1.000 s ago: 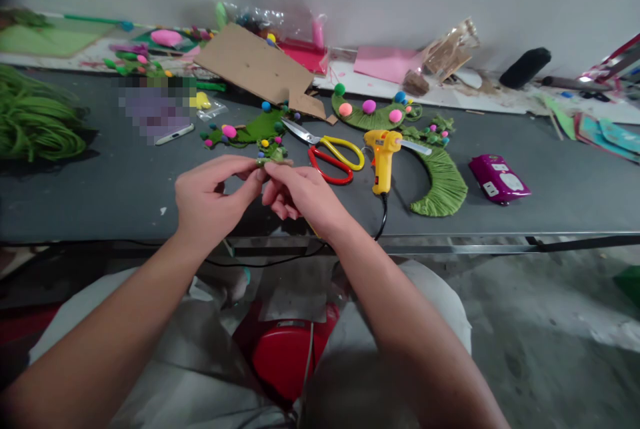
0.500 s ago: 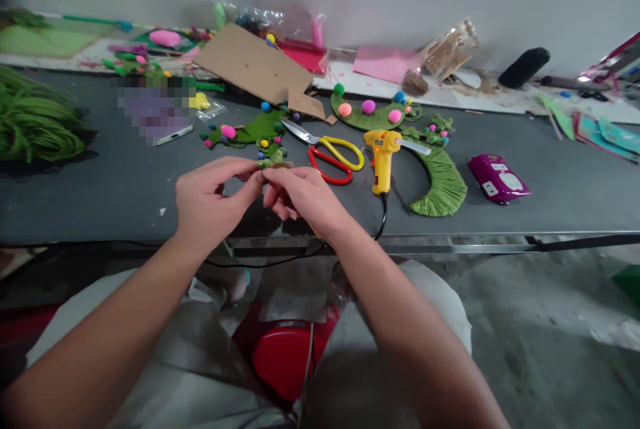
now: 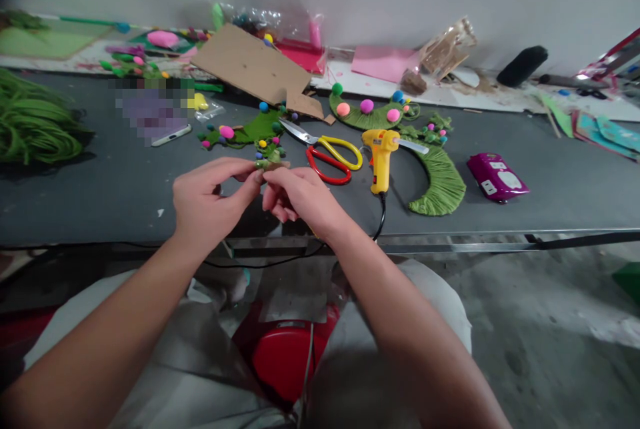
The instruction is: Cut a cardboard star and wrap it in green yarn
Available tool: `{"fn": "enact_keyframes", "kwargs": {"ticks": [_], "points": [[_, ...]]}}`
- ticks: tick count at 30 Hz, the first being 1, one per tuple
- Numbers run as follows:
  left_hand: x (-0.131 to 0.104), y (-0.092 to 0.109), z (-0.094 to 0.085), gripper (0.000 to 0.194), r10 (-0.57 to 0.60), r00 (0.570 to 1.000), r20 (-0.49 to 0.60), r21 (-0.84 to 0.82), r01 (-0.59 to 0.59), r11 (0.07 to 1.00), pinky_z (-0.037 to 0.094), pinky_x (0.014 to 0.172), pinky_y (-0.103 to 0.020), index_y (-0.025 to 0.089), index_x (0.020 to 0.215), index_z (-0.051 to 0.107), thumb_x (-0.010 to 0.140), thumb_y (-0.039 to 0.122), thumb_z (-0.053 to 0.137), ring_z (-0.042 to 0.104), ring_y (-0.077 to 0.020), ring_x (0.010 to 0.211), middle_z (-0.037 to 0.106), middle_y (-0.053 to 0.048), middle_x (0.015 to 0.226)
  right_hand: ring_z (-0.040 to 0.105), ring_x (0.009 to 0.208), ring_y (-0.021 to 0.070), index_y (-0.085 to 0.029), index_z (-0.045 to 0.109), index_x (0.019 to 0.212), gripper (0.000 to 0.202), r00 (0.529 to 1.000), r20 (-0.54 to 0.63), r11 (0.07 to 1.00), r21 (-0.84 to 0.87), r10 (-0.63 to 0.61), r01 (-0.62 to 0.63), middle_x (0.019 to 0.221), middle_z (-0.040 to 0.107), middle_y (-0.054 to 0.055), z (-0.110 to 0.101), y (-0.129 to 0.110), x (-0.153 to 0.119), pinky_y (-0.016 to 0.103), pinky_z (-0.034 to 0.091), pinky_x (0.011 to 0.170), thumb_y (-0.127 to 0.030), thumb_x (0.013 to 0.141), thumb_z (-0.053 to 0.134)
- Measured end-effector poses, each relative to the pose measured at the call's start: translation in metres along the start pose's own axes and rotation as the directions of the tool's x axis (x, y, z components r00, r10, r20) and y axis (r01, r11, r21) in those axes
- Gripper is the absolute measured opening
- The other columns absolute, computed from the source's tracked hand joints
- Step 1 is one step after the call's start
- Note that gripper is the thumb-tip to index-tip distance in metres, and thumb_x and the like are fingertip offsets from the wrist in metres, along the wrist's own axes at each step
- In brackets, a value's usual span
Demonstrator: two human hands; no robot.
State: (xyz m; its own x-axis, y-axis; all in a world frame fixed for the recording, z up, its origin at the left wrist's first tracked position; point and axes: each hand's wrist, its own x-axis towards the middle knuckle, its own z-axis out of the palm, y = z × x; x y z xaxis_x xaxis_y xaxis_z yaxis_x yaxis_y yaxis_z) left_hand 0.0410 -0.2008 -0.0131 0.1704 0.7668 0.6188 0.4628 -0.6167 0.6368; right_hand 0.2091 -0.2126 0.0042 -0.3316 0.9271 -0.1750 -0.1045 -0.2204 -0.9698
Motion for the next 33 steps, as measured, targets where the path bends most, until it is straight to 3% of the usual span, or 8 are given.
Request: {"fn": "enact_keyframes", "kwargs": {"ticks": [13, 33], "points": [[-0.0003, -0.0021, 0.0020, 0.010, 0.073, 0.997, -0.026, 0.026, -0.072, 0.997, 0.056, 0.075, -0.027, 0.018, 0.092, 0.079, 0.089, 0.021, 0.070, 0.070, -0.0148, 0.077, 0.080, -0.005, 0.090, 0.042, 0.038, 0.0065, -0.015, 0.063, 0.053, 0.050, 1.000, 0.006, 1.000, -0.007, -0.003, 0.003, 0.040, 0.049, -0.001, 0.0009, -0.0006, 0.0005, 0.020, 0.029, 0.040, -0.039, 0.096, 0.052], [0.0007, -0.0024, 0.0029, 0.009, 0.062, 0.997, -0.051, -0.030, -0.063, 0.998, 0.055, 0.071, -0.028, 0.020, 0.091, 0.080, 0.087, 0.019, 0.072, 0.071, -0.0152, 0.075, 0.080, -0.003, 0.088, 0.043, 0.038, 0.0059, -0.015, 0.063, 0.053, 0.050, 1.000, 0.004, 1.000, -0.027, -0.012, 0.012, 0.040, 0.050, -0.001, -0.0001, 0.0005, 0.0002, 0.020, 0.029, 0.041, -0.039, 0.096, 0.053]]}}
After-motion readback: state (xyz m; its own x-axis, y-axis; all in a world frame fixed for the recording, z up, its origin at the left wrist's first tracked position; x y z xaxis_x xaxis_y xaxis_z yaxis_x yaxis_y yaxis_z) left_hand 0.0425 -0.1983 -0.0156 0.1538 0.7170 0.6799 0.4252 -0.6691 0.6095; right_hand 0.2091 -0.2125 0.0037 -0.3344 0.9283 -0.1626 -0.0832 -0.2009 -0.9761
